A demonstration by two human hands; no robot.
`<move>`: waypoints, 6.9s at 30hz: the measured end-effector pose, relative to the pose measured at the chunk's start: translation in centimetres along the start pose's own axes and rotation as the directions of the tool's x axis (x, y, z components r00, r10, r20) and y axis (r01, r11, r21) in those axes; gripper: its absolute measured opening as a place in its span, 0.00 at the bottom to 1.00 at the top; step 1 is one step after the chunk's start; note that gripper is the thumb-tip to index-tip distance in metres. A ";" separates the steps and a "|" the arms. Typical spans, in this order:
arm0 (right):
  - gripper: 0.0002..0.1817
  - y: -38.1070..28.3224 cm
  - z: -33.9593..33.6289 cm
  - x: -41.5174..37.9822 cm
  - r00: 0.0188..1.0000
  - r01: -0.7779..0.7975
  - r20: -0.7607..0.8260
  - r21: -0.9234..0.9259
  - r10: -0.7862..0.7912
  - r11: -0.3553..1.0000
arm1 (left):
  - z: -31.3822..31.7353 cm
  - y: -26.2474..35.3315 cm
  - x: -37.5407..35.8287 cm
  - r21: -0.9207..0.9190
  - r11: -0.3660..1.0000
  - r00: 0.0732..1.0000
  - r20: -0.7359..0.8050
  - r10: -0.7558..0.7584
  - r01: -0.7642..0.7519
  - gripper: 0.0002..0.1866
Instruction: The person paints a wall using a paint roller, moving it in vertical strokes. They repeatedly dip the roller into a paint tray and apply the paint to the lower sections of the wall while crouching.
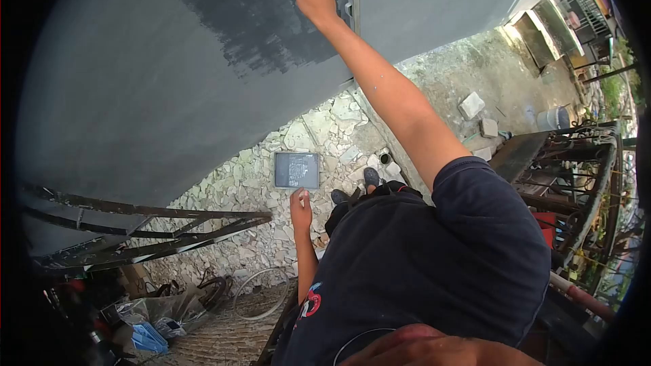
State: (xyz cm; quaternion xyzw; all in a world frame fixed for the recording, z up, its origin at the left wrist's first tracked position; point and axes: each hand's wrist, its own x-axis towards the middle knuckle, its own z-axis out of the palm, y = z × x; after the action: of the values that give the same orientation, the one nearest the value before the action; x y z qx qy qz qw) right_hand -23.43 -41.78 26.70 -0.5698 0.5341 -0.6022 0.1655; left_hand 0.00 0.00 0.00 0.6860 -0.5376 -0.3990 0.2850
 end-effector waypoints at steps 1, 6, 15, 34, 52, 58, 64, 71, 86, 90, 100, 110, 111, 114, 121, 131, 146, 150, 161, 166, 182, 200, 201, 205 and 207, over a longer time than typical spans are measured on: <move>0.25 0.4 0.5 -0.3 1.000 -0.021 -0.004 0.012 0.021 1.000 | -0.8 1.9 -0.5 0.006 1.000 1.000 -0.016 -0.009 0.009 0.26; 0.23 2.5 2.0 -4.1 0.993 -0.088 0.073 -0.053 0.092 0.995 | 0.2 18.8 0.9 0.161 0.790 0.769 -0.182 0.613 -0.592 0.40; 0.24 6.3 4.1 -11.1 0.982 -0.166 0.073 -0.099 0.174 0.981 | 5.9 30.9 5.2 -0.314 0.120 0.063 0.186 0.980 -0.942 0.54; 0.26 5.9 0.2 -10.7 0.959 -0.186 0.171 -0.225 0.227 0.956 | 6.4 31.2 11.5 -0.223 0.185 0.130 0.240 0.962 -0.957 0.40; 0.26 6.5 0.2 -12.5 0.928 -0.259 0.191 -0.288 0.320 0.922 | 3.8 27.0 16.4 0.249 0.463 0.495 0.087 0.864 -0.851 0.39; 0.25 8.6 0.6 -13.7 0.944 -0.235 0.172 -0.250 0.282 0.939 | 4.1 18.3 9.0 -0.015 0.743 0.739 -0.115 0.664 -0.669 0.33; 0.25 16.6 -0.4 -19.1 0.870 -0.237 0.265 -0.515 0.416 0.824 | 5.3 2.2 1.7 -0.042 0.945 0.944 -0.088 0.319 -0.324 0.24; 0.24 16.4 0.6 -19.2 0.892 -0.209 0.247 -0.517 0.378 0.830 | 3.3 -7.2 -3.8 -0.166 0.983 0.987 -0.127 -0.095 0.073 0.26; 0.22 8.4 3.4 -15.5 0.925 -0.175 0.275 -0.309 0.263 0.935 | 5.7 -13.7 -6.1 -0.412 0.883 0.930 -0.181 -0.320 0.224 0.30; 0.23 14.6 3.8 -21.5 0.871 -0.224 0.313 -0.436 0.380 0.872 | 6.3 -13.5 -6.9 -0.413 0.880 0.926 -0.180 -0.331 0.235 0.31; 0.23 11.3 1.0 -22.0 0.883 -0.235 0.309 -0.358 0.352 0.904 | 6.7 -15.1 -9.6 -0.501 0.829 0.886 -0.230 -0.403 0.247 0.31; 0.23 4.1 5.4 -14.7 0.918 -0.164 0.348 -0.105 0.191 0.981 | 7.2 -15.0 -11.0 -0.537 0.774 0.846 -0.191 -0.499 0.335 0.32; 0.23 4.7 5.8 -15.1 0.911 -0.172 0.356 -0.137 0.210 0.976 | 7.1 -15.0 -10.9 -0.544 0.775 0.846 -0.202 -0.493 0.322 0.32; 0.23 8.4 6.5 -18.0 0.883 -0.204 0.381 -0.217 0.275 0.955 | 6.3 -14.1 -11.5 -0.537 0.776 0.845 -0.198 -0.497 0.330 0.32; 0.23 16.2 6.2 -24.6 0.819 -0.261 0.401 -0.377 0.410 0.889 | 5.3 -15.1 -12.0 -0.537 0.781 0.824 -0.250 -0.508 0.318 0.32; 0.22 8.7 7.4 -18.7 0.897 -0.169 0.367 -0.231 0.247 0.958 | 6.6 -17.1 -12.7 -0.539 0.782 0.827 -0.251 -0.504 0.313 0.33; 0.25 21.1 6.5 -27.7 0.774 -0.309 0.405 -0.428 0.486 0.849 | 0.4 -12.4 -8.1 -0.432 0.886 0.855 -0.383 -0.350 0.169 0.30; 0.24 21.5 5.0 -27.3 0.805 -0.315 0.410 -0.319 0.430 0.894 | -6.5 -9.4 -1.4 -0.245 0.966 0.859 -0.474 -0.194 0.083 0.26; 0.24 20.3 2.0 -14.0 0.965 -0.175 0.202 0.010 0.169 0.985 | -19.1 -2.7 27.7 0.592 0.806 0.620 -0.635 0.461 0.007 0.36; 0.25 24.5 4.6 -11.6 0.994 0.007 0.106 -0.040 -0.003 0.999 | -17.9 -8.7 40.2 0.583 0.771 0.571 -0.735 0.367 0.256 0.49; 0.24 49.4 14.0 -28.5 0.997 -0.043 0.063 -0.070 0.048 0.997 | -17.6 -15.7 42.4 0.702 0.691 0.516 -0.661 0.544 0.170 0.60; 0.27 36.1 10.4 -19.7 0.999 -0.031 0.006 -0.073 0.031 0.997 | -19.1 -15.6 42.3 0.689 0.713 0.583 -0.634 0.509 0.127 0.55; 0.27 37.2 10.6 -20.4 0.999 -0.031 0.005 -0.075 0.032 0.997 | -19.1 -15.6 42.0 0.691 0.713 0.584 -0.630 0.512 0.119 0.54; 0.25 45.6 13.0 -24.5 0.998 0.030 -0.043 -0.117 -0.036 0.993 | -18.9 -15.8 42.3 0.695 0.710 0.561 -0.636 0.530 0.117 0.53; 0.25 48.1 13.3 -27.2 0.998 0.042 -0.028 -0.187 -0.048 0.981 | -19.0 -15.8 42.5 0.694 0.710 0.555 -0.640 0.531 0.122 0.53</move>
State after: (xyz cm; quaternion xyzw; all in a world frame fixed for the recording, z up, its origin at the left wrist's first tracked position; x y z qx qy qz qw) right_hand -23.58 -43.91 -30.11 -0.5848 0.5777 -0.5625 0.0890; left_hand 28.67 -37.64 -13.40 0.7678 -0.5339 0.2193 0.2780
